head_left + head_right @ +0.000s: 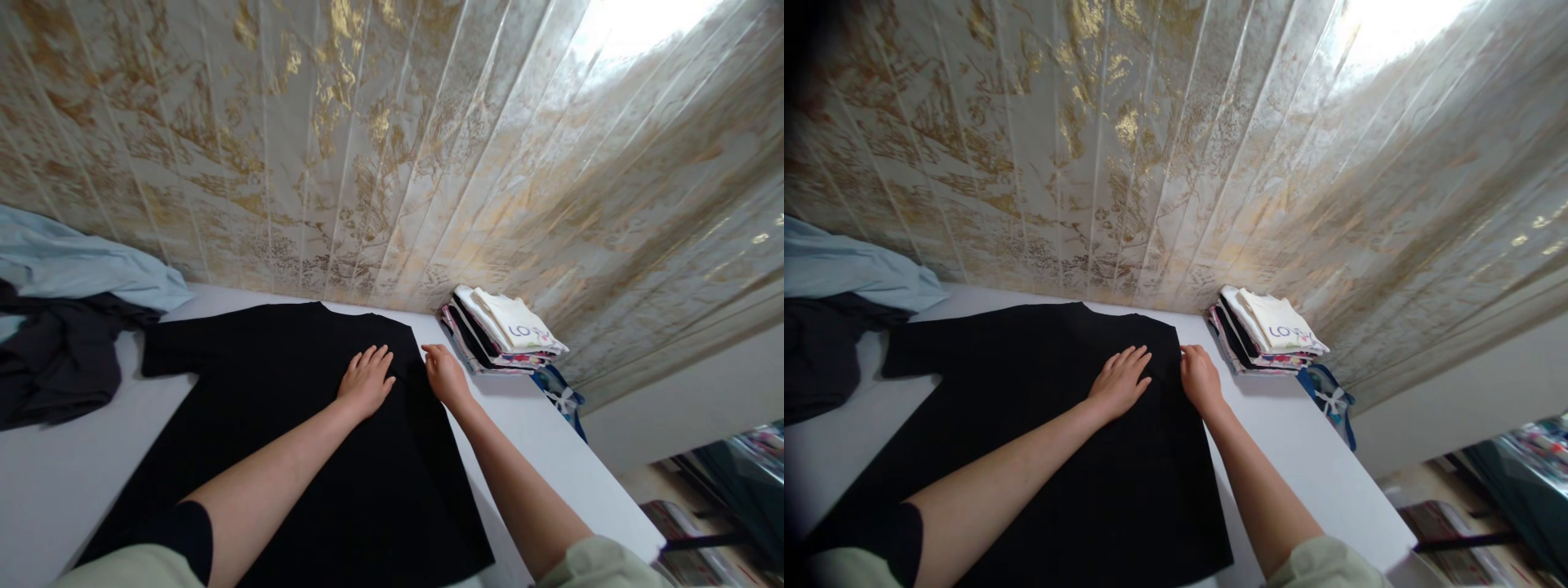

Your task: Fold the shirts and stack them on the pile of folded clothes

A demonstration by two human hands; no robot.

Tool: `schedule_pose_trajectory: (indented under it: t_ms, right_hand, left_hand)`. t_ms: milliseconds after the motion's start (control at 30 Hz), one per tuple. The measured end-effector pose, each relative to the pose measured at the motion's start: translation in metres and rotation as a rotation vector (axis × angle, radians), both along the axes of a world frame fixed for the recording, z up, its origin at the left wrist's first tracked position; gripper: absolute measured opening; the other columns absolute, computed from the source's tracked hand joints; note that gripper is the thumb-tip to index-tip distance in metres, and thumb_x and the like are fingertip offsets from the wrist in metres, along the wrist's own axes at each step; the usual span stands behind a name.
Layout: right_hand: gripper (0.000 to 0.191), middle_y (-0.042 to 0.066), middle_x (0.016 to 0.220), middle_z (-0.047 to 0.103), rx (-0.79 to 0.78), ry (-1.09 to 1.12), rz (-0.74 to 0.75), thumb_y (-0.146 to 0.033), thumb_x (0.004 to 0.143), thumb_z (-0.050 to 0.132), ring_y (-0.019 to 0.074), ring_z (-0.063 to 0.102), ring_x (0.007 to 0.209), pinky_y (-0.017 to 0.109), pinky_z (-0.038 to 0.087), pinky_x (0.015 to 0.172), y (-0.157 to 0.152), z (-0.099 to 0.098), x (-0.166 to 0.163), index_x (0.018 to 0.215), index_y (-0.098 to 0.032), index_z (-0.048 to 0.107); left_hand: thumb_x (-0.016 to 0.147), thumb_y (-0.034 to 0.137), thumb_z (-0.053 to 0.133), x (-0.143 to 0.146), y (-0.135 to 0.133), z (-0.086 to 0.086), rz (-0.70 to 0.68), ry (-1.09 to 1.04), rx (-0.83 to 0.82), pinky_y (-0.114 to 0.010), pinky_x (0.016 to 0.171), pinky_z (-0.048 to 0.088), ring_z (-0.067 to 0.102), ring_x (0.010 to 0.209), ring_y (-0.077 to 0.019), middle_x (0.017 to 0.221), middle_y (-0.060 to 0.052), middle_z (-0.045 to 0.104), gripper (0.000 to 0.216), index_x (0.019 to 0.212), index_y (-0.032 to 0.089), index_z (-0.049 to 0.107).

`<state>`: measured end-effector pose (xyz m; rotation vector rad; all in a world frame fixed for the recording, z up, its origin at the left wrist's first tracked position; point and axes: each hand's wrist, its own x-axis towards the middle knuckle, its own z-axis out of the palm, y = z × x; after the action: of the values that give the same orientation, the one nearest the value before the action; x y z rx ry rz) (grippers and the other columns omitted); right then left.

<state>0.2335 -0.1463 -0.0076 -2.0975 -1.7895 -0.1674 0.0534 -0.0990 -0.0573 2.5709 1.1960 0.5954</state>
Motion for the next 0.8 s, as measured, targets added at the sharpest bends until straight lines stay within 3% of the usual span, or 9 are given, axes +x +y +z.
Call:
schedule_pose_trajectory:
  t_ms: [167,333,567,700,800]
  right_hand:
    - [0.047,0.015,0.143,0.046,-0.139,-0.022,-0.028,-0.021,0.094,0.034,0.0204,0.043,0.131,0.031,0.034,0.107,0.056,-0.023,-0.015,0.138,-0.007,0.044]
    - [0.061,0.014,0.154,0.028,-0.232,-0.112,-0.075,-0.044,0.096,0.033,0.0229,0.028,0.141,0.037,0.026,0.112,0.062,-0.057,-0.018,0.146,-0.009,0.032]
    - [0.066,0.009,0.156,0.024,-0.297,-0.149,-0.086,-0.050,0.095,0.023,0.0209,0.024,0.142,0.039,0.026,0.112,0.060,-0.055,-0.019,0.149,-0.012,0.029]
    - [0.069,0.009,0.156,0.024,-0.289,-0.117,-0.097,-0.053,0.095,0.020,0.0211,0.024,0.142,0.041,0.026,0.112,0.058,-0.054,-0.021,0.149,-0.012,0.028]
    - [0.068,0.009,0.156,0.024,-0.292,-0.097,-0.088,-0.052,0.095,0.021,0.0209,0.024,0.142,0.042,0.026,0.112,0.057,-0.052,-0.019,0.149,-0.012,0.028]
  left_hand:
    - [0.092,0.041,0.043,0.001,-0.002,-0.001,-0.047,0.059,-0.050,-0.048,0.117,0.017,0.028,0.142,-0.0250,0.153,-0.007,0.034,0.054,0.142,0.019,0.041]
    - [0.092,0.046,0.039,-0.004,-0.006,0.000,-0.075,0.058,-0.082,-0.045,0.118,0.016,0.026,0.143,-0.0234,0.155,-0.006,0.031,0.060,0.145,0.019,0.035]
    - [0.092,0.053,0.035,-0.016,-0.014,0.010,-0.126,0.158,-0.154,-0.047,0.118,0.010,0.015,0.146,-0.0245,0.158,-0.008,0.021,0.068,0.147,0.014,0.030]
    - [0.089,0.058,0.040,-0.058,-0.020,0.017,-0.171,0.236,-0.177,-0.049,0.117,0.012,0.015,0.146,-0.0259,0.158,-0.009,0.020,0.070,0.147,0.018,0.032]
    - [0.090,0.057,0.040,-0.111,-0.026,0.019,-0.082,0.258,-0.154,-0.051,0.116,0.014,0.019,0.145,-0.0264,0.158,-0.008,0.022,0.067,0.147,0.023,0.031]
